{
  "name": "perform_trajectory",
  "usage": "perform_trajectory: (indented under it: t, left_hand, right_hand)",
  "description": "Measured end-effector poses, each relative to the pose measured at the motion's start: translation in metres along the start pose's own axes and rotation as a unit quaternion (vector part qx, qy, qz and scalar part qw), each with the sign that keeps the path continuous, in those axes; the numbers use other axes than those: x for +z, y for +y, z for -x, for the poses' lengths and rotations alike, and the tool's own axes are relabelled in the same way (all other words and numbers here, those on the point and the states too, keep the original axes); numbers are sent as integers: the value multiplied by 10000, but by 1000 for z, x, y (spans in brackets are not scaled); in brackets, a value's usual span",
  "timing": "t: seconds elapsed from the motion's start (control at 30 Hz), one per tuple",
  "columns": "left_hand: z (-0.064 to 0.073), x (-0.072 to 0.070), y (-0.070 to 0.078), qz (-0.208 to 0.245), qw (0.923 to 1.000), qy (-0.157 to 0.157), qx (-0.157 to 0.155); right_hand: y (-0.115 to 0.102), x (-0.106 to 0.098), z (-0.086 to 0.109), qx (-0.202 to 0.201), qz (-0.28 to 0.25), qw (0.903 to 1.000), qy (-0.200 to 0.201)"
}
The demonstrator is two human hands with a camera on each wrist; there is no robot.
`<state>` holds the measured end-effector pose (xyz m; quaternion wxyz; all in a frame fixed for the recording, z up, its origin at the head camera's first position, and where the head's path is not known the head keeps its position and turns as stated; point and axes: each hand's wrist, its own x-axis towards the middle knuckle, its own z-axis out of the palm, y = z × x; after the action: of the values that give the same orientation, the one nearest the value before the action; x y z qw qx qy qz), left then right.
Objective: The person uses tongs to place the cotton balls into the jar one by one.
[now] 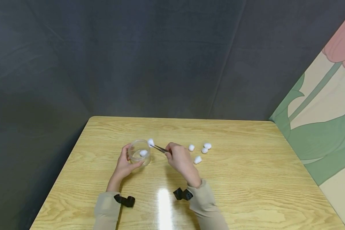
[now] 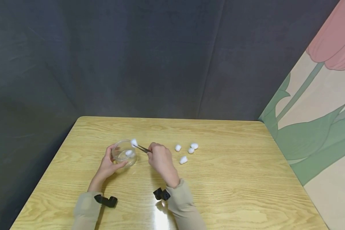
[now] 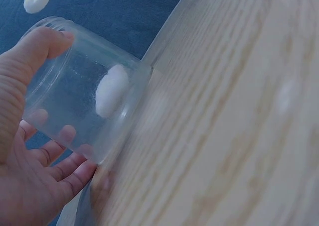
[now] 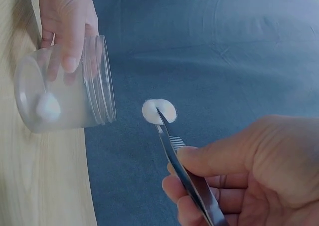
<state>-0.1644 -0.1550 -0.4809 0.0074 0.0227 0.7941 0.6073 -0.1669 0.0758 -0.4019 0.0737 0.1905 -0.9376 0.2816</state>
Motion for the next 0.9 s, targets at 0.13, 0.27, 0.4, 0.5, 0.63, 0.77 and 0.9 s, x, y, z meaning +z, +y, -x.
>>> perform_trajectory:
  t: [0.13,0.27,0.4,0.5,0.63,0.77,0.9]
  left_hand:
    - [1,0,3,37,10000,-3,-7]
    - [0,0,2,29,10000,5,57]
    - [0,0,1,36,10000,9,51]
    - [0,0,0,56,10000,-4,22]
    - [0,-1,1,85,10000,-23,-5]
    - [0,-1,2,163,9999,-18,-8]
    - [-1,-1,1,240,9997,-29,19]
  right_hand:
    - [-2,1,-1,-17,-16,10000,-7]
    - [-4,2,-3,55,-90,9999,-104]
    - [-6,4,-5,46,-76,9998,-178]
    - [-7,6,-7,20,-25,9998,-177]
    - [-9,9,-9,1,3,9998,-177]
    - [-11,11,-10,-22,12,9997,-223]
    - [-13,13,-12,12,22,9996,-284]
